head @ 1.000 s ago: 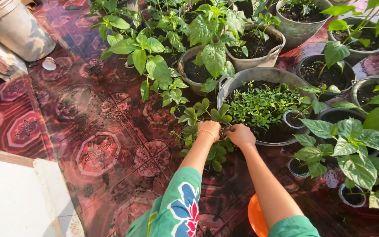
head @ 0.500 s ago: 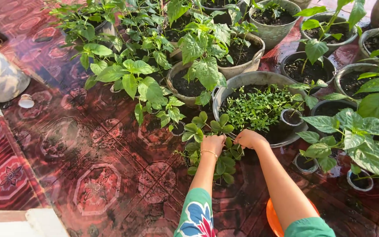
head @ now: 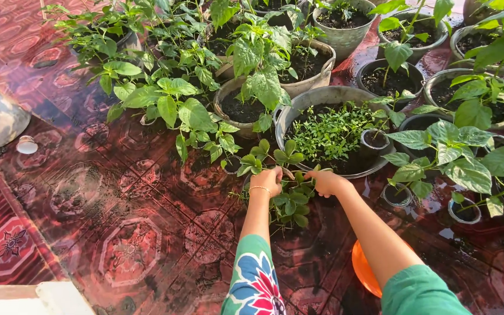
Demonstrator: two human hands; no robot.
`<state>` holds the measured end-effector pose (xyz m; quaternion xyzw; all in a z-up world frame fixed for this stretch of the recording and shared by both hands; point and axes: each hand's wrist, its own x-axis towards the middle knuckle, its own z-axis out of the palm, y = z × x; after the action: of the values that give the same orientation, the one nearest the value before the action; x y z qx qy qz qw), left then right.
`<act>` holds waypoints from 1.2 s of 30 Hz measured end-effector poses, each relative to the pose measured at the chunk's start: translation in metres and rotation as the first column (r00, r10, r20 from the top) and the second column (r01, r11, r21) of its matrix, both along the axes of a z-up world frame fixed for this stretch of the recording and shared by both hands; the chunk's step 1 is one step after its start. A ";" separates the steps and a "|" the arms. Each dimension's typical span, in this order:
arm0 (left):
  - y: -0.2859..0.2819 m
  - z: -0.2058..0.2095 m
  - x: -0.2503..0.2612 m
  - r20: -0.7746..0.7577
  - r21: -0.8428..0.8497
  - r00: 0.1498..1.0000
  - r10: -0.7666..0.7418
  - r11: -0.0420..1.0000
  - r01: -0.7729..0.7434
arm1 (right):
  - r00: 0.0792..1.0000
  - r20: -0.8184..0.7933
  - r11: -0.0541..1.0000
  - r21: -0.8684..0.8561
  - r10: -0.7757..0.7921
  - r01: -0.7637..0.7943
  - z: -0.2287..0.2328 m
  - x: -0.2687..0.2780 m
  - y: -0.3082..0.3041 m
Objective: Checking and tending to potted plants in a balcony garden.
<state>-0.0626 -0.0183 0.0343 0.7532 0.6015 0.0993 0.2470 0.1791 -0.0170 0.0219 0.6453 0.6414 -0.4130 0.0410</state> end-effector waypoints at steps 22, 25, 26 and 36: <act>0.023 -0.055 0.072 0.171 -0.246 0.980 0.102 0.968 -0.058 | 0.942 0.324 0.973 0.174 0.091 -0.153 -0.004 0.007 -0.029; 0.025 -0.052 0.078 0.145 -0.266 0.985 0.092 0.963 -0.050 | 0.945 0.317 0.962 0.222 0.085 -0.161 -0.005 0.009 -0.036; 0.026 -0.053 0.079 0.146 -0.268 0.985 0.088 0.962 -0.046 | 0.945 0.317 0.963 0.220 0.082 -0.158 -0.005 0.011 -0.035; 0.023 -0.054 0.072 0.028 -0.327 0.997 0.079 0.943 -0.065 | 0.923 0.369 0.980 0.117 0.108 -0.161 -0.009 0.003 -0.021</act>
<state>0.0096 0.0047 -0.0199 0.6774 0.6315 0.0229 0.3765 0.1816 -0.0379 0.0132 0.6657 0.6941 -0.2359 0.1393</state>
